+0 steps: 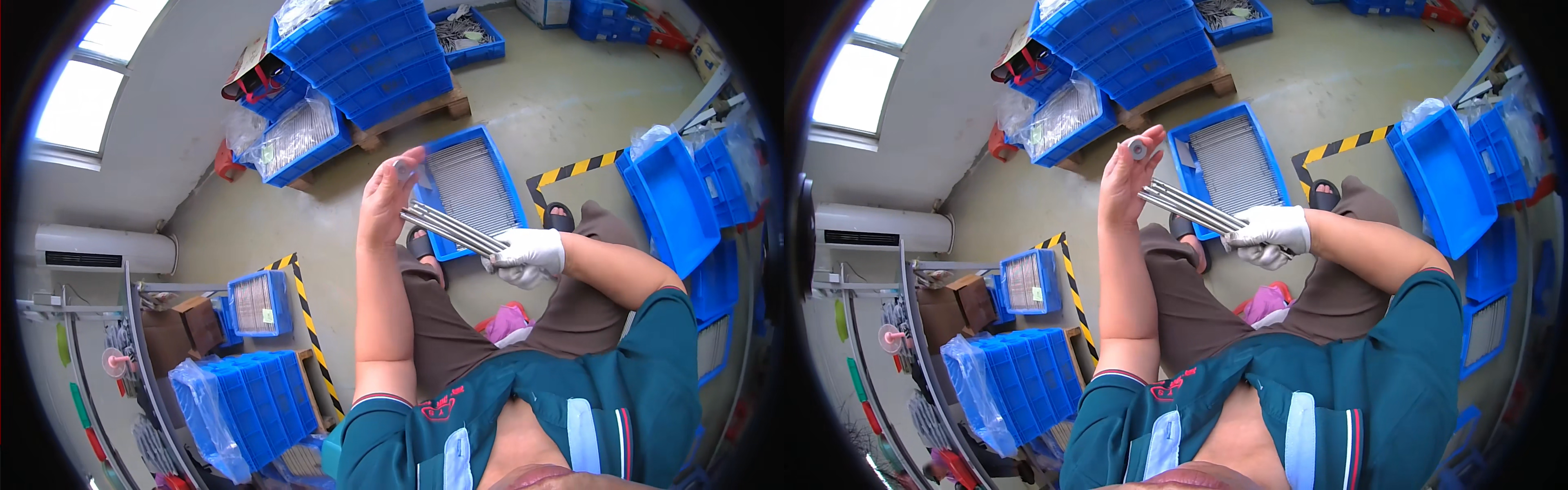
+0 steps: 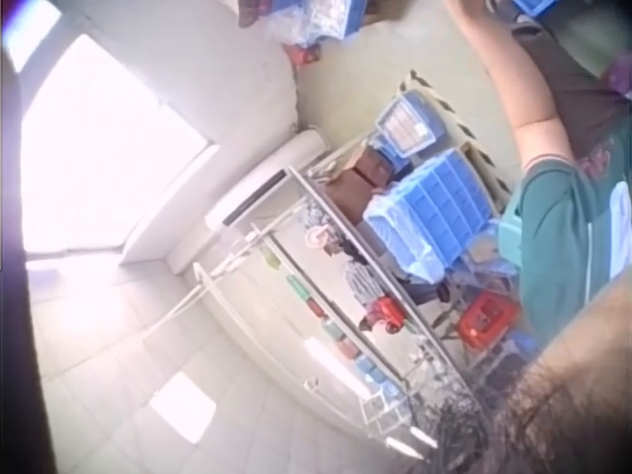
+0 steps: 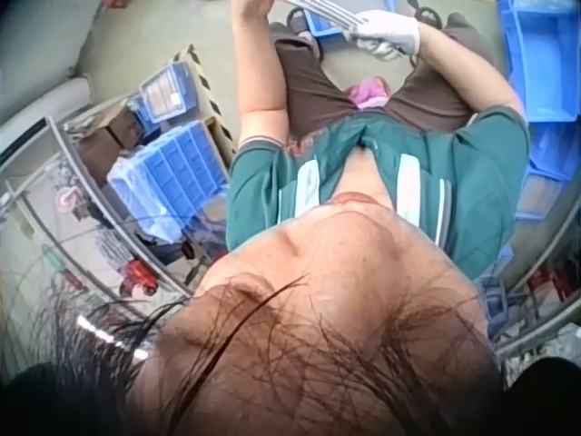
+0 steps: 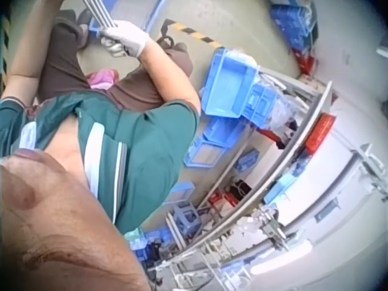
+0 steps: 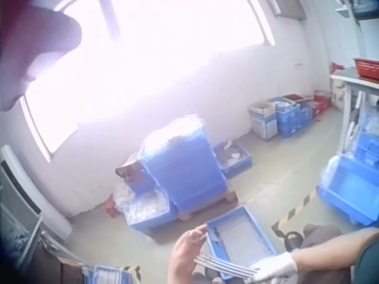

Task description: Inspecting and sorting metal rods using a ring gauge.

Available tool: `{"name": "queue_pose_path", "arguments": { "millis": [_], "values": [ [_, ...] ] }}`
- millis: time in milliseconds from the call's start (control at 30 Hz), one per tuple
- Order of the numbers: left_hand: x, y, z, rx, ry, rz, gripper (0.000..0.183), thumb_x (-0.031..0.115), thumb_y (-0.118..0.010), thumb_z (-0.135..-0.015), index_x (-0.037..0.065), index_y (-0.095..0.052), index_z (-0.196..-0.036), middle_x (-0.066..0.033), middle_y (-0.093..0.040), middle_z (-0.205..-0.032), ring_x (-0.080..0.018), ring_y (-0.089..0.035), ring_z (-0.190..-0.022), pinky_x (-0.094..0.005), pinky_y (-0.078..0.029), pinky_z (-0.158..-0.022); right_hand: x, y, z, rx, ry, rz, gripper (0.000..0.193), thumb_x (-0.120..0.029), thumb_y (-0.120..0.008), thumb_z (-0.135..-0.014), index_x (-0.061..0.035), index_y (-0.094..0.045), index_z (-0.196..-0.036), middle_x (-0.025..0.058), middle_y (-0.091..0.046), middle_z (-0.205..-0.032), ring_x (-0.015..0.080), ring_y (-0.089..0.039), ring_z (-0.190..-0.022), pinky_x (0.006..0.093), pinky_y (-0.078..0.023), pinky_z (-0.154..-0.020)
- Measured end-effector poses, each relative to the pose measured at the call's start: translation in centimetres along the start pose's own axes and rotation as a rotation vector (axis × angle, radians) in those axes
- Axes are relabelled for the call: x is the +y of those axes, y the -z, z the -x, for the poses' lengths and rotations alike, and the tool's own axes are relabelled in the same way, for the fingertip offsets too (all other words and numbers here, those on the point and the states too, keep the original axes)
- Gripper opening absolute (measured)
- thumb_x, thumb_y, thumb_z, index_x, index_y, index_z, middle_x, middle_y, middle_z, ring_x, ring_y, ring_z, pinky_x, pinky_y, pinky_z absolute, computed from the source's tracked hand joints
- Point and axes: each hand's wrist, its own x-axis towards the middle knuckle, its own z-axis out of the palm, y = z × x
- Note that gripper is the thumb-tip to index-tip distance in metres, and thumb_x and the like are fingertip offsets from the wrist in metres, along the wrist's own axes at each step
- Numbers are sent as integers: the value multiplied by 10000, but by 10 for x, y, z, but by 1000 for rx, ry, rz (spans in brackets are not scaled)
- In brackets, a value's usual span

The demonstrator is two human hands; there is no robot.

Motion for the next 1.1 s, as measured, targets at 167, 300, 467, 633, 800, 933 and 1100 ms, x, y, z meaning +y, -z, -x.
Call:
{"name": "queue_pose_path", "arguments": {
  "millis": [167, 300, 467, 633, 800, 933, 1100],
  "values": [
    [-5, -23, -24, -475, 57, -212, 355, 366, -526, -915, 23, -607, -966, -152, -591, -1166, -264, -466, -1190, -399, -310, -1012, 5, -13, 2, -33, 1, -223, 260, -341, -538, -927, -95, -469, -974, -23, -380, -628, 29, -298, -411, 194, -240, -346],
    [-24, -46, -39, -587, 20, -138, 397, 388, -536, -896, 5, -599, -982, -189, -574, -1178, -316, -464, -1198, -421, -303, -1031, -3, -7, -29, -88, 161, -430, 198, -276, -444, -974, -110, -445, -866, -53, -378, -602, 21, -286, -407, 185, -243, -340],
    [-12, 11, -46, -235, 18, 450, 417, 361, -481, -941, 12, -560, -1153, -163, -423, -1370, -298, -314, -1329, -427, -262, -1090, -39, -47, 32, 303, 553, -368, 264, -289, -534, -937, -109, -436, -771, -36, -406, -576, 35, -313, -394, 211, -254, -336],
    [-27, -12, -26, -222, 138, 346, 404, 367, -441, -960, 15, -542, -1130, -146, -468, -1321, -295, -351, -1303, -426, -256, -1088, 4, -62, 175, 1118, 1205, -83, 235, -309, -591, -904, -93, -500, -895, -8, -475, -651, 43, -392, -453, 193, -337, -379],
    [-30, -27, -19, -235, 168, 184, 426, 407, -472, -940, 35, -547, -1133, -134, -497, -1293, -283, -401, -1254, -419, -287, -1038, 112, 11, 294, 1651, 1051, -121, 223, -295, -609, -893, -107, -505, -832, -51, -393, -558, 55, -341, -440, 218, -292, -420],
    [-46, -22, -23, -210, 282, 190, 416, 388, -468, -946, 32, -534, -1151, -134, -481, -1305, -276, -401, -1257, -419, -313, -1040, 247, 108, 321, 2075, 723, -375, 301, -353, -677, -823, -140, -494, -714, -44, -416, -530, 61, -363, -412, 235, -296, -389],
    [-50, -2, -25, -142, 354, 13, 422, 440, -462, -938, 77, -553, -1134, -95, -505, -1276, -247, -418, -1212, -399, -292, -1010, 365, 176, 266, 2267, 200, -580, 294, -385, -655, -818, -113, -548, -792, -3, -489, -562, 103, -443, -430, 284, -342, -384]
  ]
}}
